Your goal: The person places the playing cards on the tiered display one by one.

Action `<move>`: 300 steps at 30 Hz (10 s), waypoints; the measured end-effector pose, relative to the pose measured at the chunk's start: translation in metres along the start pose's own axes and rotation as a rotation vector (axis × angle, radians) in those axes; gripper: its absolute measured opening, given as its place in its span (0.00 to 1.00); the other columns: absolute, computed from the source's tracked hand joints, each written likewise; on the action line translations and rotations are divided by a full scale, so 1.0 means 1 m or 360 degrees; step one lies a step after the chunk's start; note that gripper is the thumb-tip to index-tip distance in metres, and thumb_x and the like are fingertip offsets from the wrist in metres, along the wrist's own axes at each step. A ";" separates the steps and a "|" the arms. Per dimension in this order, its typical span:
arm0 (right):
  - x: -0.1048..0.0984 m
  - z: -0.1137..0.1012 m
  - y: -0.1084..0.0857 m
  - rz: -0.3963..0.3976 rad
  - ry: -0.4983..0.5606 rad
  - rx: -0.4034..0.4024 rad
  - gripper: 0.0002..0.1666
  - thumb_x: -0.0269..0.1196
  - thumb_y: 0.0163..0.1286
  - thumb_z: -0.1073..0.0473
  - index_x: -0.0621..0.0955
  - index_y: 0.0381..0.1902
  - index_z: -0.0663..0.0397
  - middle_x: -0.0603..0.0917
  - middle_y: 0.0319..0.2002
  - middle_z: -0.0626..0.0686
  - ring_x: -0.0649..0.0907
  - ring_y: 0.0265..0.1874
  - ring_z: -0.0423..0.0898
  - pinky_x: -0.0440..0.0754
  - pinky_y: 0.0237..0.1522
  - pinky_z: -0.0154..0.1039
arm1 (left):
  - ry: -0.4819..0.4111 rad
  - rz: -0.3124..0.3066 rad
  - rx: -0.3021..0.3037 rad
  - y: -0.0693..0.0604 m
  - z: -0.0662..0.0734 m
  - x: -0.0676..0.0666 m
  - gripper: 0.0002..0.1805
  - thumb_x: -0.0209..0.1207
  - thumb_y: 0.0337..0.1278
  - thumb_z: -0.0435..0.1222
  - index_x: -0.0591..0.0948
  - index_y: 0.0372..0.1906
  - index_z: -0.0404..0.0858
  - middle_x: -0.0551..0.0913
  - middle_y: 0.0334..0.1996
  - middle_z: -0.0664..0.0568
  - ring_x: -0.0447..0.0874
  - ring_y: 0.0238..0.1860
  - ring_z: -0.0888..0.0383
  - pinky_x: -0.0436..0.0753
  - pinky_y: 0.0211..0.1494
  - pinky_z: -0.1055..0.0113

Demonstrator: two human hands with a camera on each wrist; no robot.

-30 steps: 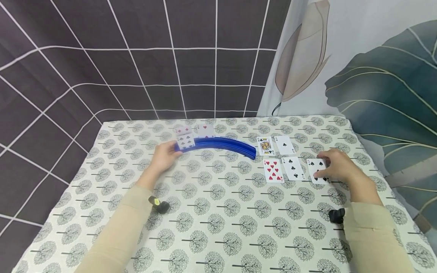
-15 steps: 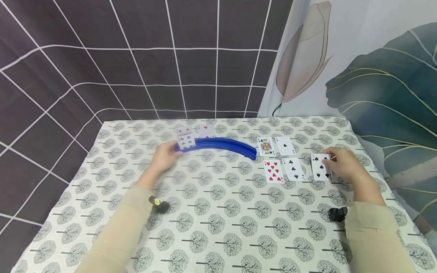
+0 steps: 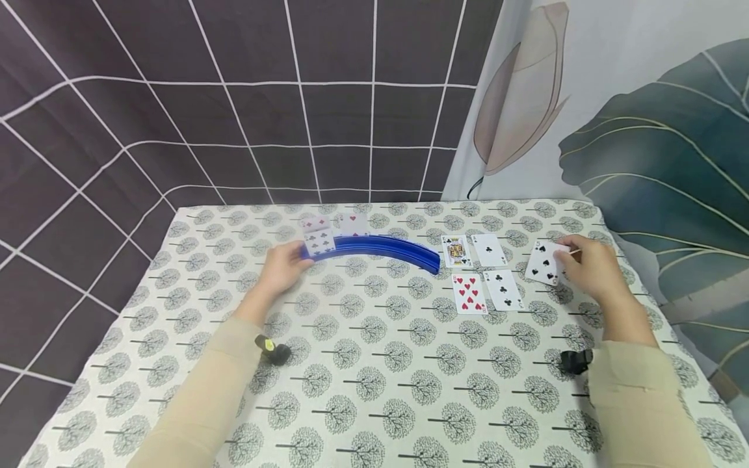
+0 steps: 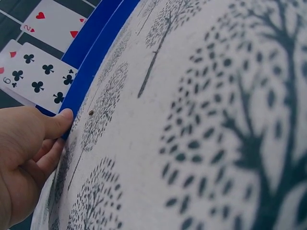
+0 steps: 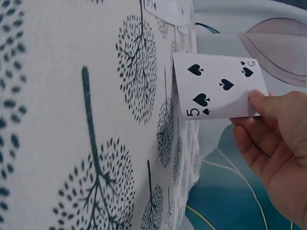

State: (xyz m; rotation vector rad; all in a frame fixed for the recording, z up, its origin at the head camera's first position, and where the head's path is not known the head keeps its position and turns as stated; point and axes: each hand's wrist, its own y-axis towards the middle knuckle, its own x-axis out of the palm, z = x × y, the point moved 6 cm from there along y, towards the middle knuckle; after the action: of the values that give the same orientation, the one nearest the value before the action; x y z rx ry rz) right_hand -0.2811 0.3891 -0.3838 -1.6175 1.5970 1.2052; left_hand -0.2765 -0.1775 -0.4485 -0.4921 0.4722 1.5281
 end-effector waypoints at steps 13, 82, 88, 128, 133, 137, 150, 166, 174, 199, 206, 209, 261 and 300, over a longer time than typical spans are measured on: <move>0.000 -0.024 0.010 0.0095 0.0103 0.0000 0.17 0.60 0.76 0.60 0.80 0.53 0.70 0.83 0.45 0.76 0.85 0.32 0.42 0.70 0.27 0.17 | 0.0021 -0.0009 -0.0007 0.001 -0.001 0.000 0.31 0.67 0.61 0.30 0.72 0.68 0.26 0.78 0.61 0.30 0.81 0.61 0.40 0.82 0.64 0.58; 0.050 -0.153 0.060 0.0159 0.0442 -0.0369 0.10 0.63 0.72 0.68 0.82 0.46 0.73 0.86 0.40 0.71 0.87 0.40 0.68 0.86 0.46 0.61 | -0.0058 -0.0006 0.0009 -0.001 0.001 0.000 0.31 0.66 0.61 0.28 0.71 0.67 0.24 0.78 0.60 0.28 0.80 0.61 0.39 0.82 0.64 0.59; 0.057 -0.166 0.063 0.0120 0.0479 -0.0390 0.11 0.62 0.73 0.67 0.82 0.47 0.72 0.87 0.40 0.70 0.88 0.40 0.66 0.87 0.46 0.58 | -0.0036 0.0009 0.0032 -0.002 0.002 -0.001 0.30 0.67 0.61 0.28 0.72 0.67 0.24 0.78 0.59 0.28 0.81 0.60 0.39 0.83 0.63 0.59; 0.102 -0.225 0.072 0.0013 0.0596 -0.0566 0.07 0.66 0.70 0.67 0.85 0.42 0.68 0.89 0.37 0.64 0.89 0.34 0.58 0.90 0.40 0.52 | -0.0068 0.0033 0.0028 0.000 -0.002 0.002 0.29 0.67 0.59 0.27 0.73 0.65 0.24 0.80 0.57 0.28 0.82 0.59 0.40 0.84 0.62 0.61; 0.106 -0.231 0.072 0.0008 0.0583 -0.0590 0.06 0.67 0.70 0.66 0.85 0.41 0.66 0.89 0.36 0.62 0.89 0.33 0.57 0.90 0.40 0.53 | -0.0081 0.0028 0.0022 0.000 -0.002 0.002 0.29 0.67 0.59 0.27 0.74 0.65 0.24 0.80 0.57 0.29 0.82 0.59 0.40 0.84 0.62 0.61; 0.109 -0.237 0.072 0.0032 0.0584 -0.0641 0.05 0.67 0.69 0.66 0.86 0.39 0.64 0.89 0.35 0.61 0.89 0.32 0.57 0.79 0.58 0.61 | -0.0073 0.0024 0.0024 0.000 -0.002 0.002 0.29 0.67 0.60 0.27 0.73 0.66 0.25 0.80 0.58 0.29 0.82 0.59 0.40 0.84 0.62 0.61; 0.118 -0.255 0.074 0.0007 0.0601 -0.0703 0.05 0.67 0.69 0.68 0.85 0.40 0.67 0.89 0.37 0.63 0.89 0.32 0.56 0.91 0.39 0.48 | -0.0040 0.0025 0.0023 0.000 0.001 0.002 0.28 0.67 0.60 0.28 0.74 0.65 0.25 0.80 0.58 0.30 0.82 0.59 0.41 0.83 0.62 0.61; 0.131 -0.269 0.077 -0.0043 0.0569 -0.0674 0.07 0.67 0.70 0.66 0.85 0.42 0.66 0.89 0.38 0.62 0.89 0.34 0.55 0.91 0.41 0.46 | -0.0040 0.0030 0.0016 0.000 0.001 0.001 0.28 0.67 0.60 0.28 0.75 0.65 0.27 0.81 0.57 0.31 0.83 0.58 0.42 0.84 0.62 0.62; 0.138 -0.276 0.078 -0.0075 0.0565 -0.0662 0.08 0.65 0.71 0.65 0.85 0.44 0.66 0.89 0.40 0.62 0.89 0.36 0.55 0.86 0.52 0.47 | -0.0045 0.0021 0.0004 0.000 -0.001 0.001 0.30 0.68 0.60 0.29 0.74 0.66 0.27 0.80 0.59 0.31 0.82 0.60 0.41 0.83 0.63 0.61; 0.152 -0.284 0.082 -0.0011 0.0594 -0.0734 0.07 0.64 0.72 0.66 0.85 0.43 0.65 0.89 0.41 0.62 0.89 0.35 0.55 0.91 0.42 0.45 | -0.0067 0.0011 0.0020 0.003 -0.003 0.002 0.31 0.68 0.59 0.29 0.73 0.66 0.26 0.80 0.58 0.31 0.82 0.59 0.41 0.83 0.62 0.61; 0.157 -0.286 0.083 -0.0053 0.0543 -0.0747 0.06 0.64 0.72 0.65 0.85 0.42 0.64 0.89 0.39 0.61 0.89 0.34 0.54 0.91 0.41 0.45 | -0.0052 0.0020 0.0028 0.003 -0.003 0.003 0.31 0.68 0.59 0.29 0.74 0.66 0.27 0.80 0.58 0.31 0.82 0.59 0.41 0.83 0.62 0.61; 0.159 -0.285 0.083 -0.0065 0.0530 -0.0746 0.06 0.64 0.72 0.66 0.85 0.42 0.64 0.89 0.37 0.60 0.89 0.34 0.54 0.91 0.41 0.45 | -0.0056 0.0012 0.0021 0.003 -0.003 0.003 0.31 0.68 0.59 0.29 0.73 0.67 0.27 0.79 0.59 0.30 0.82 0.60 0.41 0.83 0.63 0.62; 0.119 -0.217 0.078 0.0037 0.0585 -0.0570 0.09 0.66 0.71 0.64 0.85 0.43 0.67 0.89 0.39 0.62 0.88 0.33 0.57 0.90 0.39 0.50 | -0.0041 0.0026 0.0006 0.001 -0.002 0.003 0.31 0.68 0.59 0.29 0.73 0.67 0.26 0.79 0.59 0.30 0.82 0.60 0.41 0.83 0.63 0.60; 0.091 -0.152 0.072 -0.0012 0.0433 -0.0365 0.14 0.64 0.73 0.63 0.82 0.51 0.69 0.87 0.42 0.66 0.87 0.39 0.63 0.88 0.47 0.58 | -0.0046 0.0030 0.0013 0.002 -0.002 0.001 0.30 0.68 0.59 0.28 0.73 0.66 0.25 0.80 0.58 0.29 0.82 0.59 0.40 0.83 0.62 0.60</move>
State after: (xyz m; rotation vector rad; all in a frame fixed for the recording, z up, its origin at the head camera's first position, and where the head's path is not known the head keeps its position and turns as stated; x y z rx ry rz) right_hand -0.3299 0.2042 -0.3823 -2.0040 1.6598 1.2438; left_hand -0.2780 -0.1778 -0.4505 -0.4596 0.4616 1.5485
